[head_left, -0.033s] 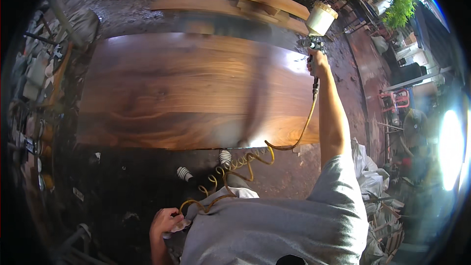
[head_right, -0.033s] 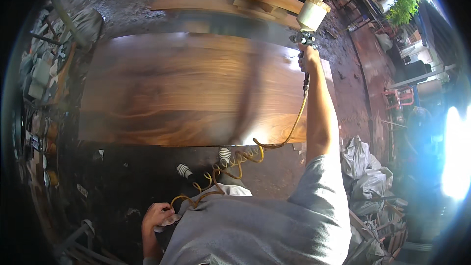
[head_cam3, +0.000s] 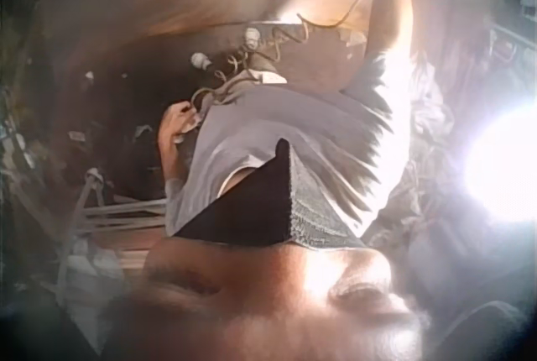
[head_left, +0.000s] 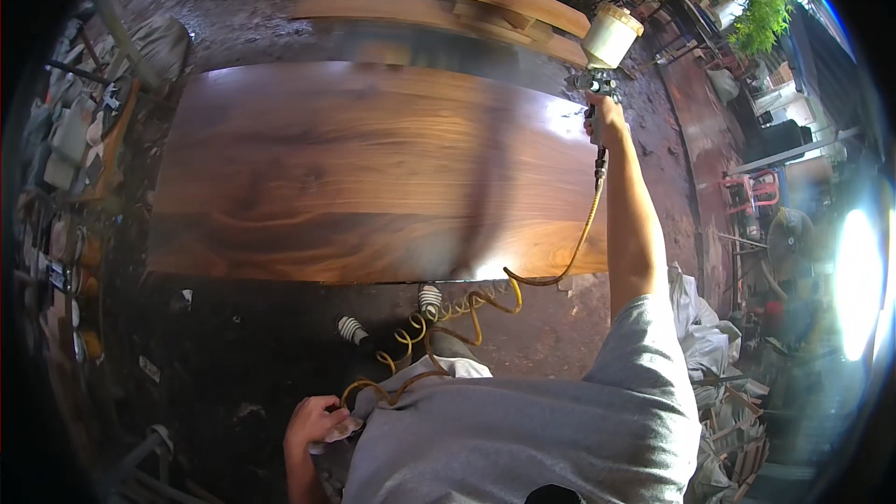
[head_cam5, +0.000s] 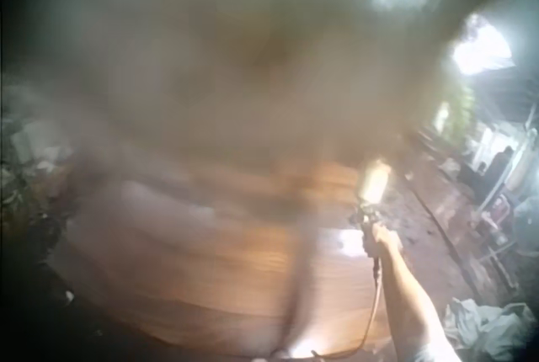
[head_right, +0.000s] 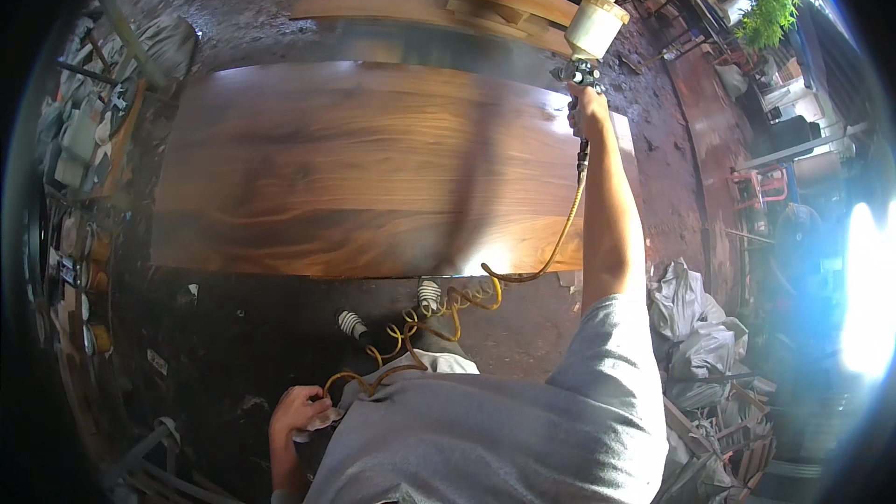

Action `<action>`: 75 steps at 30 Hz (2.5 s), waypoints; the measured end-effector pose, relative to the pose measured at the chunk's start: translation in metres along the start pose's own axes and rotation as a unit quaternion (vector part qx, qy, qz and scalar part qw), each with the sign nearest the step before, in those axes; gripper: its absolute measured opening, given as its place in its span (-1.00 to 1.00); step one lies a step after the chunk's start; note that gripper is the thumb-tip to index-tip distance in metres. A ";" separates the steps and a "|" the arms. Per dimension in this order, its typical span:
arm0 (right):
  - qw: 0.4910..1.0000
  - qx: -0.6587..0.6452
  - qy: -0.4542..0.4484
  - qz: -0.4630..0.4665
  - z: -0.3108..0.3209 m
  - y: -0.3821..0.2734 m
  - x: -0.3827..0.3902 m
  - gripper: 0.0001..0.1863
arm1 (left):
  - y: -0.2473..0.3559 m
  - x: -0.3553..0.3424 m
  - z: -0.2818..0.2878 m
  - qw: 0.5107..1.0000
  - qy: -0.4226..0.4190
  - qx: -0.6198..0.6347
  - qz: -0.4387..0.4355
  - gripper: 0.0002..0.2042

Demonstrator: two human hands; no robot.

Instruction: Spraying varnish or a clear finish onto a large wooden table using a spray gun.

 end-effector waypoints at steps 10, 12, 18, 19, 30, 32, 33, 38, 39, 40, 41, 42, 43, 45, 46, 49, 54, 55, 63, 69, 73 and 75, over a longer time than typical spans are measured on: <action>0.998 -0.067 -0.011 0.000 0.002 -0.004 0.008 -0.73 | 0.009 0.039 -0.003 1.000 0.015 0.003 0.006 -0.69; 0.997 -0.077 -0.017 -0.004 0.002 -0.005 0.009 -0.72 | 0.013 0.042 -0.008 0.999 0.034 -0.017 0.018 -0.70; 0.996 -0.080 -0.040 0.001 0.005 -0.014 0.016 -0.73 | 0.022 0.051 -0.023 0.998 0.052 0.019 0.028 -0.70; 0.996 -0.084 -0.044 -0.001 0.005 -0.017 0.017 -0.73 | 0.022 0.051 -0.023 0.998 0.053 0.018 0.027 -0.70; 0.992 -0.108 -0.061 -0.026 -0.004 -0.041 0.063 -0.72 | 0.015 0.076 0.003 1.000 0.023 -0.007 0.019 -0.70; 0.994 -0.094 -0.059 -0.019 -0.010 -0.047 0.068 -0.71 | 0.011 0.076 0.004 1.000 0.021 0.000 0.012 -0.70; 0.994 -0.095 -0.059 -0.018 -0.012 -0.051 0.069 -0.71 | 0.010 0.077 0.004 1.000 0.019 0.009 0.007 -0.70; 0.991 -0.103 -0.076 -0.023 -0.018 -0.059 0.080 -0.70 | 0.017 0.091 -0.001 1.000 0.015 0.000 0.007 -0.70; 0.991 -0.104 -0.078 -0.022 -0.019 -0.060 0.080 -0.70 | 0.022 0.095 -0.002 1.000 0.010 0.009 0.008 -0.70; 0.990 -0.108 -0.084 -0.022 -0.020 -0.061 0.081 -0.70 | 0.026 0.100 -0.003 1.000 0.012 0.010 0.010 -0.70; 0.990 -0.111 -0.090 -0.021 -0.021 -0.063 0.082 -0.69 | 0.030 0.105 -0.004 1.000 0.016 0.012 0.013 -0.70; 0.989 -0.112 -0.092 -0.021 -0.021 -0.064 0.083 -0.69 | 0.031 0.109 -0.006 1.000 0.020 0.014 0.017 -0.70; 0.989 -0.114 -0.097 -0.018 -0.022 -0.067 0.085 -0.69 | 0.031 0.113 -0.010 0.999 0.021 0.016 0.019 -0.70; 0.987 -0.117 -0.105 -0.014 -0.022 -0.073 0.092 -0.68 | 0.029 0.121 -0.022 0.999 0.033 0.021 -0.002 -0.71; 0.988 -0.112 -0.107 -0.015 -0.022 -0.074 0.094 -0.68 | 0.027 0.125 -0.029 0.999 0.035 0.023 0.000 -0.71; 0.987 -0.112 -0.118 -0.016 -0.019 -0.081 0.102 -0.69 | 0.029 0.139 -0.046 0.998 0.047 0.047 -0.013 -0.71; 0.983 -0.120 -0.139 -0.017 -0.011 -0.091 0.120 -0.69 | 0.039 0.168 -0.075 0.998 0.035 0.055 -0.016 -0.71; 0.982 -0.121 -0.146 -0.017 -0.008 -0.092 0.122 -0.69 | 0.039 0.171 -0.083 0.997 0.038 0.058 -0.016 -0.71; 0.983 -0.094 -0.159 0.025 0.007 -0.116 0.157 -0.68 | 0.048 0.201 -0.141 0.995 0.036 0.090 0.011 -0.69; 0.977 -0.119 -0.175 0.026 0.022 -0.132 0.178 -0.73 | 0.067 0.232 -0.174 0.994 0.062 0.089 -0.014 -0.68; 0.970 -0.127 -0.206 0.029 0.024 -0.141 0.193 -0.73 | 0.065 0.250 -0.199 0.994 0.053 0.097 -0.004 -0.68; 0.967 -0.136 -0.214 0.026 0.024 -0.148 0.202 -0.74 | 0.064 0.260 -0.208 0.995 0.040 0.093 0.009 -0.69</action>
Point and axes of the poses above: each hand's wrist, its own x-axis away from the middle knuckle, its own z-axis out of the back of the hand, y = z × x, the point moved 3 cm from there along -x, towards the middle knuckle, and after that the axes turned 13 degrees about z, right-handed, at the moved point
